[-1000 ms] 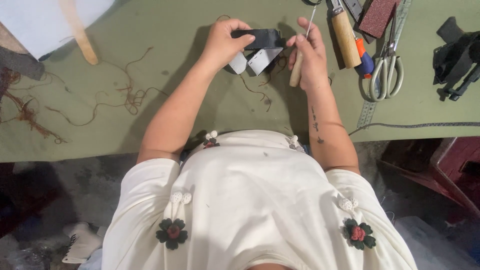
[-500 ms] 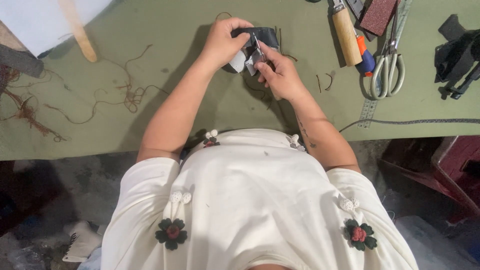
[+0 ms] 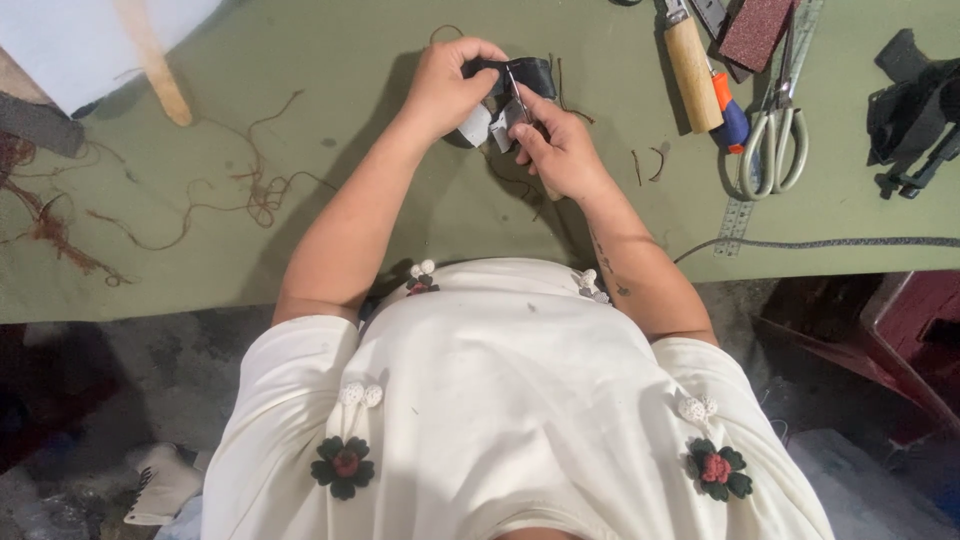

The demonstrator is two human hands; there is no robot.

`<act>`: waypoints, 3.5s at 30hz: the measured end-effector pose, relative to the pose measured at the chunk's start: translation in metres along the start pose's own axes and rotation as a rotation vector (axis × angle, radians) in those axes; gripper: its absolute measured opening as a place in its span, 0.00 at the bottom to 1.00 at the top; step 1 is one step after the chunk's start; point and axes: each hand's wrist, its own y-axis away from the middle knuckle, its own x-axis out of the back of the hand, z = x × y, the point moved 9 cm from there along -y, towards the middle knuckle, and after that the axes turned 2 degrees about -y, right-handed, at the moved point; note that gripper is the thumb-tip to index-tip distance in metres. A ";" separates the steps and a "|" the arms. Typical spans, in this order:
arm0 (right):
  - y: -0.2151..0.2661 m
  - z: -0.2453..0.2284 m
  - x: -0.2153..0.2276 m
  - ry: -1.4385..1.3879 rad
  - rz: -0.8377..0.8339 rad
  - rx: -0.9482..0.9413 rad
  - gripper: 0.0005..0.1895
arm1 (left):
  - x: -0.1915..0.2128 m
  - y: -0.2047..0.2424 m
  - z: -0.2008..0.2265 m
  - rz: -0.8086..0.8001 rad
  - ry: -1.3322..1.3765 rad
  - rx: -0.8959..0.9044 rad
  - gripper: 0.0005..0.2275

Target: Using a hand awl to punch holes into small leather strips on a workshop table.

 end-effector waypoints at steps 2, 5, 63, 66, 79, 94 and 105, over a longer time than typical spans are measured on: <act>-0.001 0.003 0.001 -0.009 0.002 -0.009 0.28 | -0.002 -0.001 0.000 0.006 0.002 -0.019 0.09; -0.001 0.006 0.000 -0.001 0.002 -0.021 0.28 | -0.002 -0.001 0.005 0.042 -0.019 -0.084 0.03; 0.001 -0.014 0.000 0.050 0.017 0.022 0.18 | -0.006 -0.009 -0.005 -0.023 0.020 -0.045 0.08; 0.002 -0.018 -0.001 0.067 0.008 0.057 0.18 | -0.007 -0.008 -0.004 -0.007 -0.015 -0.047 0.03; 0.003 -0.019 0.003 0.045 0.016 -0.019 0.13 | -0.010 -0.002 0.021 0.107 -0.283 -0.083 0.05; 0.011 -0.009 0.012 -0.042 0.127 0.144 0.19 | -0.030 0.003 0.048 0.032 -0.638 -0.363 0.06; 0.007 0.001 0.007 0.071 0.138 0.226 0.19 | -0.039 0.020 0.036 0.155 -0.566 -0.542 0.05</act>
